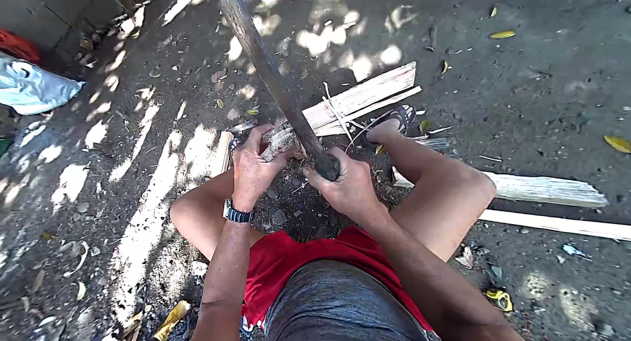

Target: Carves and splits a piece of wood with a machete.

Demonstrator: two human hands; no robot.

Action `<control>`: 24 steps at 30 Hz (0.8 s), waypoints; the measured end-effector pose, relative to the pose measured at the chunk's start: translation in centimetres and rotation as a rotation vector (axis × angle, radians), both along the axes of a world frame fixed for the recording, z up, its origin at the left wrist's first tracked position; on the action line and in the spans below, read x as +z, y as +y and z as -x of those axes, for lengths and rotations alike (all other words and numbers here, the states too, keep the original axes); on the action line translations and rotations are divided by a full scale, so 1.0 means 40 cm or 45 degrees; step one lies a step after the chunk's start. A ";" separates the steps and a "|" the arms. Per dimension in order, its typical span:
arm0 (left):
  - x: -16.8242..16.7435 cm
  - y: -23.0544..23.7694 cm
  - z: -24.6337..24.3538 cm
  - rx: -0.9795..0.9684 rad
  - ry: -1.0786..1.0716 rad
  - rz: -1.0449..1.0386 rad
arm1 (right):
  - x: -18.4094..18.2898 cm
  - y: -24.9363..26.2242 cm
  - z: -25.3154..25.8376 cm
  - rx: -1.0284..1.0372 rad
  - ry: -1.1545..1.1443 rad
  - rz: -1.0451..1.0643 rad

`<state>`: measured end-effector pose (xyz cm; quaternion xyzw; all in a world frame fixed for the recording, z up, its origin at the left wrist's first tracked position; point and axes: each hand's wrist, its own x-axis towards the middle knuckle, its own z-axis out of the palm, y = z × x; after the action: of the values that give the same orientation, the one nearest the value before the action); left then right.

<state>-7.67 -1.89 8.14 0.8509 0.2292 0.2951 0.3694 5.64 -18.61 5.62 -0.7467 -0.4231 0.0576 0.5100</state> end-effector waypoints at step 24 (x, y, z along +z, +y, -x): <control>0.011 0.013 -0.019 -0.020 -0.014 -0.110 | 0.298 -0.069 0.012 0.043 -0.126 -0.775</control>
<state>-6.90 -1.39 8.57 0.8661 0.2074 0.3066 0.3358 5.16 -21.36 17.55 -0.5544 -0.4577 -0.0999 0.6879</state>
